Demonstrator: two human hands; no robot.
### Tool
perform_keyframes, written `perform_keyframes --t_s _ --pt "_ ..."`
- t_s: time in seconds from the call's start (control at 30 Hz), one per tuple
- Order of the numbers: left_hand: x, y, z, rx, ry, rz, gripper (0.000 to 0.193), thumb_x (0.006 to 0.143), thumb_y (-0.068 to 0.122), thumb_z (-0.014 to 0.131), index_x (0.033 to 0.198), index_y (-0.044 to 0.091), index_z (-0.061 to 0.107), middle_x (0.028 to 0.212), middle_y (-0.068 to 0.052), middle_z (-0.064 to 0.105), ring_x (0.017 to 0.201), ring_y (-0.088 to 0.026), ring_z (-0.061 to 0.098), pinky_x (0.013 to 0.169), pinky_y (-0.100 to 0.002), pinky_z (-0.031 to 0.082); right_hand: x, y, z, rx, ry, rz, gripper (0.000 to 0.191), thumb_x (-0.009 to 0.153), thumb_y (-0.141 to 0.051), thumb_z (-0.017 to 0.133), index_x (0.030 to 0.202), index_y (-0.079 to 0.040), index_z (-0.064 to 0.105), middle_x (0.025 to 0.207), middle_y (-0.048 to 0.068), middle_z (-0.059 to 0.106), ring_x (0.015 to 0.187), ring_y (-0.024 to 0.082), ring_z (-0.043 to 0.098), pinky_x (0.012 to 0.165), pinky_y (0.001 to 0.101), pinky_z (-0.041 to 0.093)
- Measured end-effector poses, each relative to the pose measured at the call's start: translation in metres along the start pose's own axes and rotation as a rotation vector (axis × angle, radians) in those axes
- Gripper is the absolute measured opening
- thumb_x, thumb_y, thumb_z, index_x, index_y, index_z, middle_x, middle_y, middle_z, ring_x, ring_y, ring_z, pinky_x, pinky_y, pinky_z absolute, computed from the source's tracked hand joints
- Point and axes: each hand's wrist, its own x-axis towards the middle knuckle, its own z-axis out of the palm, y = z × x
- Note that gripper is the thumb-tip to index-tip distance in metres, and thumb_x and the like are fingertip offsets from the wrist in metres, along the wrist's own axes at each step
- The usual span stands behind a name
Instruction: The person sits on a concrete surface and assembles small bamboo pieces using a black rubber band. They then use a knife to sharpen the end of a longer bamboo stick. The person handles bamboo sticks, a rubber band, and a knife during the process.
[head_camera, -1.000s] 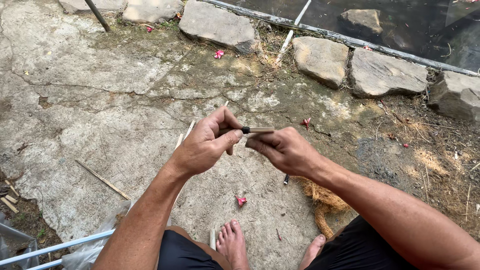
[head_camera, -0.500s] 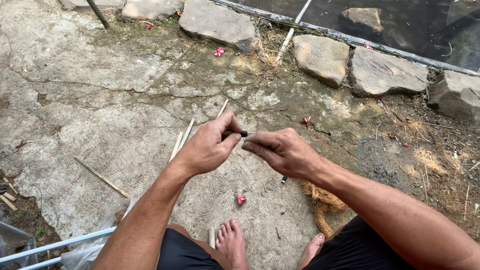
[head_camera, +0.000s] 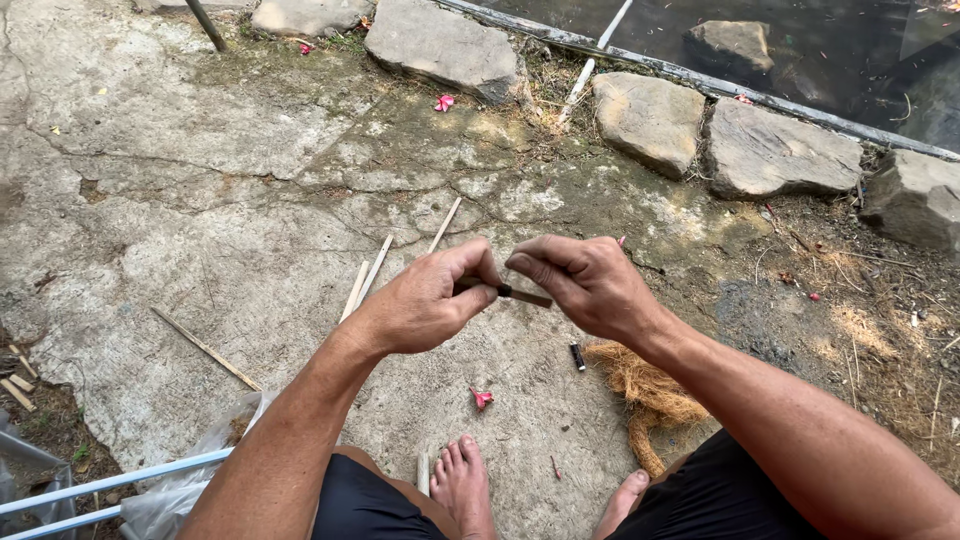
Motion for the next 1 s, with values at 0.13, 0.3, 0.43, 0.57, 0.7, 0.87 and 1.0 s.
perform_keyframes --t_s 0.13,0.3,0.43,0.57,0.7,0.87,1.0 --pt "0.000 -0.002 -0.002 -0.441 -0.004 -0.002 0.003 0.100 0.006 0.062 0.099 0.006 0.059 0.081 -0.004 0.063 0.071 -0.010 0.060 0.063 -0.027 0.052 0.003 0.001 0.000 0.039 -0.035 0.101 0.023 0.099 -0.026 0.062 0.111 -0.013 0.077 0.078 0.004 0.078 0.058 0.013 0.068 0.048 0.0320 0.055" --pt "0.004 -0.001 -0.003 -0.418 0.137 -0.049 0.002 0.099 0.007 0.059 0.099 0.008 0.057 0.082 -0.001 0.063 0.072 -0.009 0.062 0.062 -0.029 0.054 -0.005 -0.002 0.011 0.036 -0.087 -0.095 0.023 0.099 -0.026 0.064 0.108 -0.010 0.078 0.084 0.004 0.079 0.060 0.013 0.070 0.049 0.0322 0.055" --pt "0.000 0.002 0.000 -0.132 0.102 -0.033 0.003 0.098 0.006 0.061 0.097 0.006 0.058 0.082 -0.001 0.066 0.076 -0.009 0.064 0.067 -0.028 0.053 -0.002 0.005 -0.001 0.044 0.015 -0.009 0.024 0.099 -0.029 0.063 0.107 -0.011 0.078 0.079 0.002 0.078 0.060 0.011 0.071 0.050 0.0308 0.057" --pt "-0.003 0.003 -0.002 -0.467 -0.002 0.053 0.004 0.100 0.007 0.061 0.101 0.005 0.059 0.083 -0.005 0.063 0.074 -0.011 0.062 0.067 -0.030 0.054 0.002 0.009 -0.003 0.093 0.082 -0.046 0.023 0.104 -0.026 0.063 0.109 -0.009 0.077 0.087 0.004 0.078 0.069 0.010 0.072 0.054 0.0294 0.058" --pt "0.004 0.002 -0.003 -0.353 0.195 -0.067 0.004 0.099 0.011 0.058 0.100 0.008 0.057 0.081 -0.003 0.065 0.068 -0.010 0.060 0.059 -0.029 0.052 -0.004 0.003 0.012 0.004 -0.094 0.026 0.024 0.098 -0.027 0.064 0.111 -0.012 0.077 0.079 0.002 0.079 0.047 0.013 0.062 0.041 0.0324 0.049" --pt "0.001 0.001 0.001 -0.055 0.055 -0.071 0.005 0.099 0.010 0.061 0.098 0.006 0.059 0.079 -0.004 0.066 0.071 -0.010 0.061 0.063 -0.029 0.050 -0.002 0.004 0.002 0.037 0.004 -0.022 0.024 0.100 -0.029 0.062 0.108 -0.012 0.077 0.076 0.001 0.078 0.051 0.007 0.065 0.041 0.0282 0.052" --pt "-0.002 0.000 -0.001 -0.515 -0.020 0.071 0.005 0.100 0.008 0.061 0.103 0.006 0.058 0.085 -0.003 0.065 0.075 -0.011 0.062 0.067 -0.032 0.054 0.002 0.003 -0.001 0.045 0.048 -0.018 0.022 0.103 -0.027 0.063 0.112 -0.013 0.077 0.083 0.002 0.079 0.060 0.009 0.067 0.048 0.0279 0.054"
